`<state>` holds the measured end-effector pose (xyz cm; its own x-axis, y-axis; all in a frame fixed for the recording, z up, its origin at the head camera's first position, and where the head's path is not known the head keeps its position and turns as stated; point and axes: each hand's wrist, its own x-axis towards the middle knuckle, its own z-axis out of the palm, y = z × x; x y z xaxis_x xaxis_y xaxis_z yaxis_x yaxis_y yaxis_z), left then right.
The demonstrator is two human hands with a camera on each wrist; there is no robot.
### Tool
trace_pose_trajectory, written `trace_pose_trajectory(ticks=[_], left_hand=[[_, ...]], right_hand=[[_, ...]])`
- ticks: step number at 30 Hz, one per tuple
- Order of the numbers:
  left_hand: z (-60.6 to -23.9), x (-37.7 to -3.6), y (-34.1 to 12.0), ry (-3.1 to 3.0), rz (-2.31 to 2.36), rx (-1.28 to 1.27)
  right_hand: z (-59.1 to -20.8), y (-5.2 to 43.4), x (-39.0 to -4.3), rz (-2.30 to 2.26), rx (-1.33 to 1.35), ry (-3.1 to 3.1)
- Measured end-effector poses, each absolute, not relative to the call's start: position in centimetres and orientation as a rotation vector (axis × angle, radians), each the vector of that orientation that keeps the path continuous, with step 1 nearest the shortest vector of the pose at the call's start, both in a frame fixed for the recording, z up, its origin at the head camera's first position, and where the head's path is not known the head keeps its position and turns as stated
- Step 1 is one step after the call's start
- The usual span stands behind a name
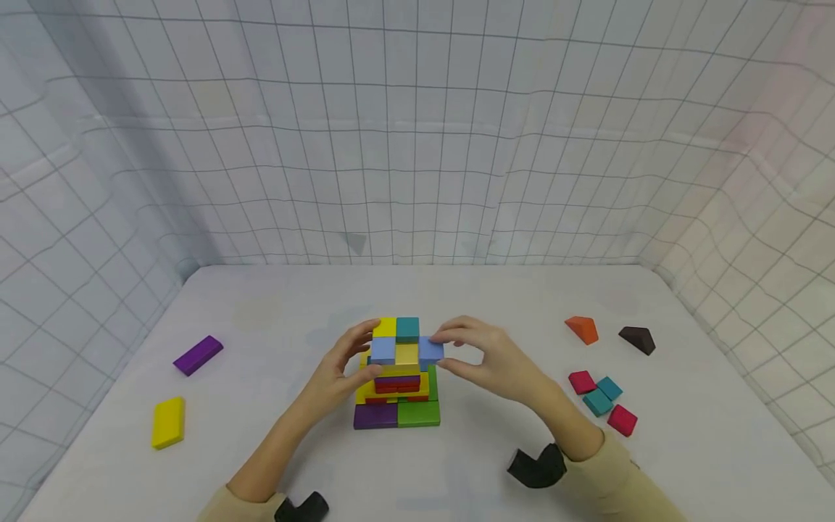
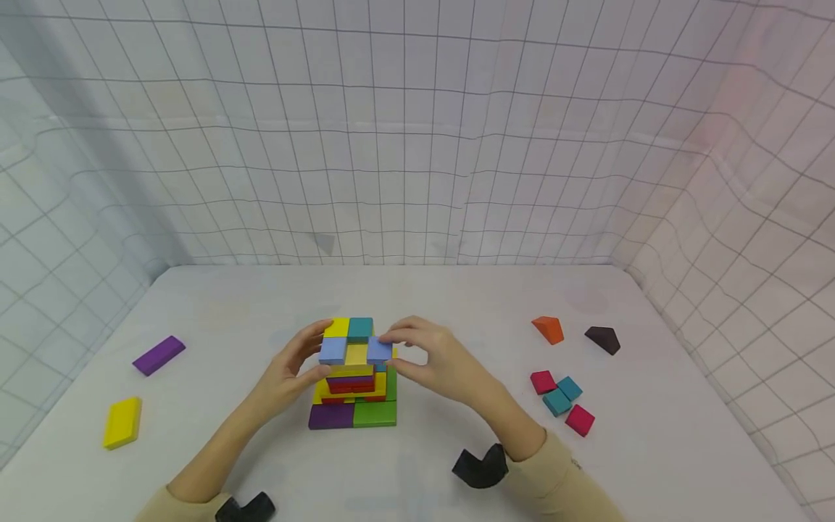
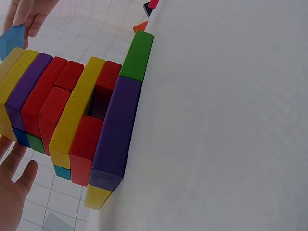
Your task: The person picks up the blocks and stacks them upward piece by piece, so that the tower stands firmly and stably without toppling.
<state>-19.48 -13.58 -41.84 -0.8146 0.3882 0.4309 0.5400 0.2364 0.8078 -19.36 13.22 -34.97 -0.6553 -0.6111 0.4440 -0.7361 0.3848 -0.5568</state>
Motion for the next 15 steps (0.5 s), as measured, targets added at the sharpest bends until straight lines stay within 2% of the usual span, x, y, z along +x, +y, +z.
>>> trace_pose_trajectory(ticks=[15], left_hand=[[-41.9, -19.5, -13.5, -2.365, -1.632, -0.880]], right_hand=[[-36.0, 10.6, -18.7, 1.109, 1.193, -2.351]])
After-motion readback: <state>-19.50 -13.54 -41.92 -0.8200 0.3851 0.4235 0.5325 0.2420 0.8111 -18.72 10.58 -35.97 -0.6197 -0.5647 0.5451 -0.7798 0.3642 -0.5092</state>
